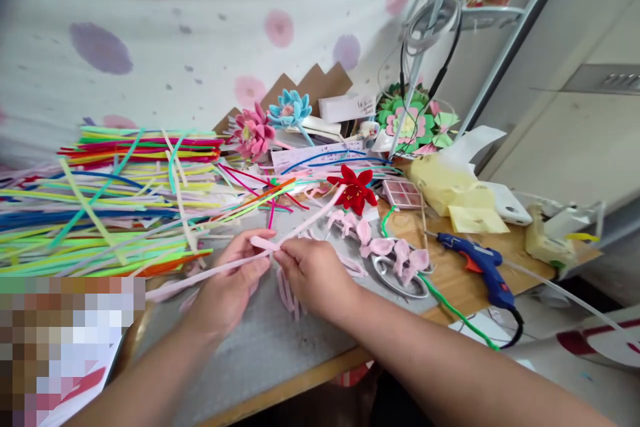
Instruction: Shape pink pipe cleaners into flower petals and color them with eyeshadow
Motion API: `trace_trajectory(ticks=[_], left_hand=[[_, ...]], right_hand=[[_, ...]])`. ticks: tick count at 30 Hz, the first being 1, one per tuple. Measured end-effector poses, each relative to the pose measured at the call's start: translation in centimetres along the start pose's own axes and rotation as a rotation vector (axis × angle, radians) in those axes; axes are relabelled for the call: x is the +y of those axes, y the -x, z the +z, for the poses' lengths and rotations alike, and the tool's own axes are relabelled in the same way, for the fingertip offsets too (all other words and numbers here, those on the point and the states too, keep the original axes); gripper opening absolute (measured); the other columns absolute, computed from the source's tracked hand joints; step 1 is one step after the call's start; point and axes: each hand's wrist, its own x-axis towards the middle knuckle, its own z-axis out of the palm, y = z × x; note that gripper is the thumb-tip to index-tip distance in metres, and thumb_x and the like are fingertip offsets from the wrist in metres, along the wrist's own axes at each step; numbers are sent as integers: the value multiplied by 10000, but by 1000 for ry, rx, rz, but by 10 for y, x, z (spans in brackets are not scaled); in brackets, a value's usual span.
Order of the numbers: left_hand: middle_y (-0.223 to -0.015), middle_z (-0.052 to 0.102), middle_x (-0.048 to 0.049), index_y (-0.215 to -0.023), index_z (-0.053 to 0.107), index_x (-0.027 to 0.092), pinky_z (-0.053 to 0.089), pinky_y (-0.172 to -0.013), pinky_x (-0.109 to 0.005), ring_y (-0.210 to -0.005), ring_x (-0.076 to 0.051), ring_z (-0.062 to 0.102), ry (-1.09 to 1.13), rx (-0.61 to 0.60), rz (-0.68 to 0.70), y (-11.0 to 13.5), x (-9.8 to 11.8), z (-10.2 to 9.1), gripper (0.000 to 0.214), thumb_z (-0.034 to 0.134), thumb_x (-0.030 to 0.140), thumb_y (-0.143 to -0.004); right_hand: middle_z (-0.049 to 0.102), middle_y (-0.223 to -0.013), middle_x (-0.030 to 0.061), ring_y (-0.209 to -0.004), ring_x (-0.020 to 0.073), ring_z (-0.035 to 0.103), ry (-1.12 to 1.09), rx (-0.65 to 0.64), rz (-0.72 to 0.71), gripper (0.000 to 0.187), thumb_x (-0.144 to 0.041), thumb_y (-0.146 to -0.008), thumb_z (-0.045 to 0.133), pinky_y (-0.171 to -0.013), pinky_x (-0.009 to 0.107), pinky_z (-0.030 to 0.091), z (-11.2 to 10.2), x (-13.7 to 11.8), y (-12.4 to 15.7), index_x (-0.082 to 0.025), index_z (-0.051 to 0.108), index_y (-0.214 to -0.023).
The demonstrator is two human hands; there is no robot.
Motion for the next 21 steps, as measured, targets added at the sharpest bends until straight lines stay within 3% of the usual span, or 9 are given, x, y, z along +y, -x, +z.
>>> trace_trajectory(ticks=[4, 8, 10, 13, 17, 21], left_hand=[[-908, 669, -76, -944, 702, 156, 414, -833, -307, -950, -229, 554, 65, -63, -158, -2, 5, -2, 309, 623, 371, -736], [-804, 687, -68, -789, 724, 139, 439, -716, -280, -794, -191, 585, 172, 49, -289, -5, 5, 2, 190, 677, 277, -668], [-738, 678, -50, -765, 712, 137, 433, -674, -260, -719, -162, 586, 193, 47, -323, -6, 3, 4, 163, 714, 222, -626], [-661, 650, -20, -693, 670, 138, 424, -631, -229, -646, -127, 575, 229, 71, -316, -6, 3, 5, 123, 739, 180, -599], [-658, 661, -9, -688, 632, 166, 450, -652, -243, -654, -132, 600, 306, 209, -233, -7, 10, 2, 141, 743, 219, -618], [-719, 686, -52, -684, 674, 148, 461, -692, -278, -725, -176, 620, 195, 81, -227, -6, 17, -1, 138, 734, 258, -626]], right_hand=[[491, -557, -32, -525, 73, 428, 61, -177, -31, 259, -192, -870, 464, -517, 187, 290, -4, 5, -3, -157, 499, -616], [574, -620, 6, -553, 92, 477, 171, -212, -46, 220, -200, -864, 468, -543, 206, 306, -1, 1, -4, -151, 566, -673], [598, -632, 23, -555, 103, 499, 237, -215, -38, 222, -219, -868, 463, -541, 215, 307, 1, -2, -3, -151, 584, -695], [610, -632, 26, -555, 107, 518, 273, -202, -28, 222, -230, -871, 456, -541, 214, 314, 5, -6, 0, -158, 595, -714], [599, -607, 20, -538, 106, 512, 328, -130, -55, 259, -233, -874, 430, -533, 217, 310, 11, -9, 6, -162, 577, -673], [636, -651, 40, -552, 116, 543, 318, -86, -44, 233, -214, -867, 429, -531, 214, 324, 16, -11, 8, -156, 589, -708]])
